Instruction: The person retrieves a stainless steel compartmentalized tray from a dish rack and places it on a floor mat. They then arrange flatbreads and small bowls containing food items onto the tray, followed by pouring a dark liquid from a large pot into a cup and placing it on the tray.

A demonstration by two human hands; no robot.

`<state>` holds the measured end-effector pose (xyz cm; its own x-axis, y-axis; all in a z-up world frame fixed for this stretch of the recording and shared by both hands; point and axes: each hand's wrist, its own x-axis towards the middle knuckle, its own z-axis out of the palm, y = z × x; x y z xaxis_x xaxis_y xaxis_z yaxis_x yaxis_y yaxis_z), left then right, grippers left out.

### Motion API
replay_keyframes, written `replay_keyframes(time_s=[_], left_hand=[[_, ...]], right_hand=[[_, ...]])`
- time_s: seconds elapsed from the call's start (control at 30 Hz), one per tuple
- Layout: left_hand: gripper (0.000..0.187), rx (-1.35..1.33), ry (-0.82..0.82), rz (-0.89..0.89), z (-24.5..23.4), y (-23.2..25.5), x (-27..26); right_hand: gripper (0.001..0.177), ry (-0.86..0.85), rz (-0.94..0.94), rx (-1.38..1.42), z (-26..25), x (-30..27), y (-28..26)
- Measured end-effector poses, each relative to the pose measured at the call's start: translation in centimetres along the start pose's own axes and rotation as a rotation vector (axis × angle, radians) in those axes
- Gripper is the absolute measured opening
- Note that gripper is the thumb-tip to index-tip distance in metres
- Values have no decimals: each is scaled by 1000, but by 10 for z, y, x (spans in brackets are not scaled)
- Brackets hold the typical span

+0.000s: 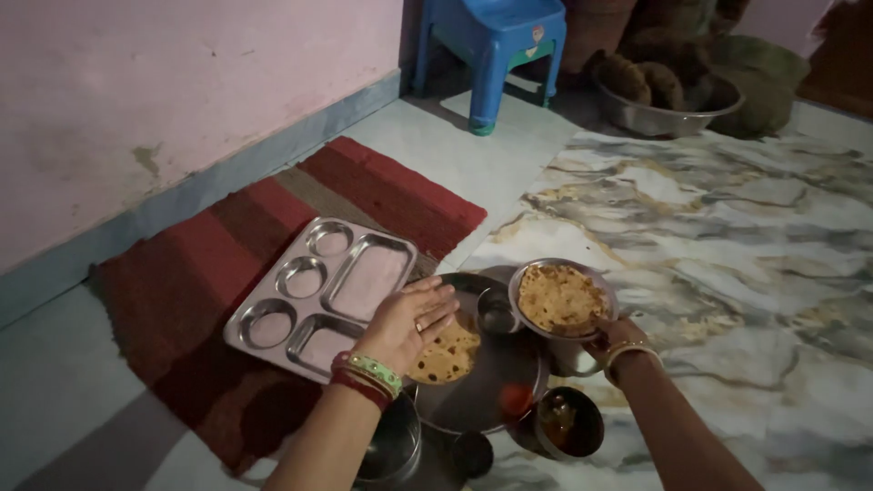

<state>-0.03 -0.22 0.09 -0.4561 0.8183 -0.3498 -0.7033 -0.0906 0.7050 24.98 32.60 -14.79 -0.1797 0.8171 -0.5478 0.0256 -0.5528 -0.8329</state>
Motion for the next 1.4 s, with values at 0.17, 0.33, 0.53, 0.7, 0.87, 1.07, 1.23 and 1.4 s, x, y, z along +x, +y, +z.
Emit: replay_keyframes(time_s=[0.17, 0.33, 0.53, 0.7, 0.87, 1.07, 1.23, 1.4], left_hand=[[43, 1, 17, 4, -8, 7, -4], [44, -2, 36, -13, -13, 14, -4], [46, 13, 46, -4, -10, 18, -9], [46, 84, 76, 3, -4, 25, -19], [48, 82, 68, 7, -10, 24, -16], [48, 83, 33, 22, -8, 15, -9], [47, 91, 21, 33, -2, -7, 13], [47, 204, 75, 29, 10, -27, 28]], right_hand=[[36, 65, 18, 54, 19, -43, -19], [43, 1, 5, 54, 12, -4, -13], [50, 138, -15, 10, 18, -8, -8], [39, 158, -51, -118, 13, 3, -4], [30, 161, -88, -281, 6, 13, 0], [30, 34, -632, -2140, 6, -12, -15], [23, 5, -690, -1965, -4, -4, -11], [31, -190, -1210, -1299, 1, -27, -34]])
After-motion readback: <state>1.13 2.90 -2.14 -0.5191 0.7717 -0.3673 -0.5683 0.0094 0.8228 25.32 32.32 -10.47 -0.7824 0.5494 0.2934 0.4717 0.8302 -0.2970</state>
